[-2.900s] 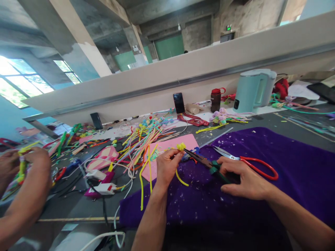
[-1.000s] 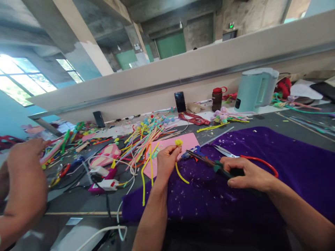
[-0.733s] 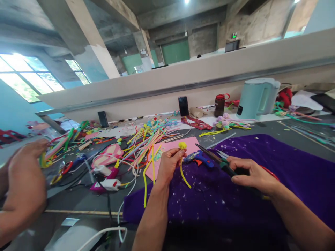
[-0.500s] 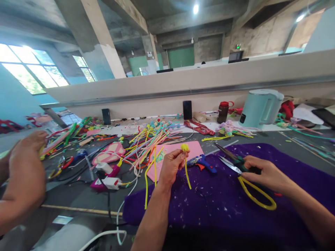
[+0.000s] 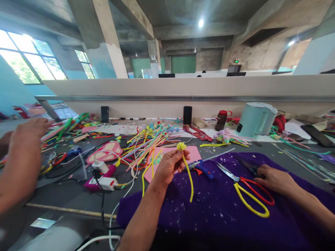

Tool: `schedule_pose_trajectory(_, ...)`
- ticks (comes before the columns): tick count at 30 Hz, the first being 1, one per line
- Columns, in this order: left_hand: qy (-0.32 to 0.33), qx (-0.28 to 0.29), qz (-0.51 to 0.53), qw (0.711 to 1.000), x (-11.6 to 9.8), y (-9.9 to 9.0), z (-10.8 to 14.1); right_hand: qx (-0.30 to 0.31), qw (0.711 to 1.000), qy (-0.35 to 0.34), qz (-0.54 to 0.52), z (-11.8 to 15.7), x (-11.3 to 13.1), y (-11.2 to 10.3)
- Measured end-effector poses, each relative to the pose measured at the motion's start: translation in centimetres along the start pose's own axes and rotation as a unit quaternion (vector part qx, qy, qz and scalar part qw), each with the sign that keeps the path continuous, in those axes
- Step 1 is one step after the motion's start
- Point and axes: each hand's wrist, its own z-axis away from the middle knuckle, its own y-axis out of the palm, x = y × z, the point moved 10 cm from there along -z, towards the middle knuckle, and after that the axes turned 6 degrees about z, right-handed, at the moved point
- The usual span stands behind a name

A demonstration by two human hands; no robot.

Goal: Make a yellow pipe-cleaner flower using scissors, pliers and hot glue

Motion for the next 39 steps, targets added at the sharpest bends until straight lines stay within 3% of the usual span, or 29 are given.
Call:
schedule_pose_trajectory(2,-0.009,0.013,-0.007,1.000,0.2,0.4,-0.1,0.012,0.998,-0.012,0.060,0.3,1.6,-1.3)
schedule_pose_trajectory(5,-0.039,0.040,-0.011,0.998,1.1,1.6,-0.3,-0.064,0.996,-0.030,0.051,1.3,5.8,-5.9)
schedule_pose_trajectory(7,-0.056,0.055,-0.009,0.997,2.0,2.4,-0.4,-0.065,0.991,-0.100,-0.068,2.2,10.5,-8.1)
schedule_pose_trajectory(9,-0.069,0.066,-0.013,0.995,3.1,3.1,-0.5,-0.026,0.959,-0.181,-0.215,2.9,15.6,-9.3)
schedule_pose_trajectory(11,-0.080,0.073,-0.026,0.994,4.4,3.4,-0.6,0.002,0.921,-0.186,-0.343,2.6,18.7,-9.8)
schedule_pose_trajectory(13,-0.090,0.076,-0.044,0.992,5.5,3.4,-0.5,0.014,0.882,-0.149,-0.447,1.5,20.0,-9.4)
schedule_pose_trajectory(18,-0.109,0.104,-0.096,0.984,6.8,3.6,0.0,0.074,0.751,-0.154,-0.637,-0.7,21.4,-7.6)
schedule_pose_trajectory(20,-0.114,0.121,-0.113,0.980,7.0,4.0,0.2,0.081,0.721,-0.167,-0.668,-0.8,21.5,-7.3)
schedule_pose_trajectory(24,-0.125,0.160,-0.126,0.971,7.5,5.0,0.6,0.091,0.710,-0.186,-0.674,-0.5,21.9,-6.9)
schedule_pose_trajectory(30,-0.152,0.164,-0.127,0.966,8.1,5.3,0.9,0.062,0.687,-0.218,-0.691,-0.4,21.7,-7.2)
schedule_pose_trajectory(39,-0.165,0.171,-0.129,0.963,8.3,5.4,1.0,0.036,0.687,-0.248,-0.683,-0.3,21.3,-7.6)
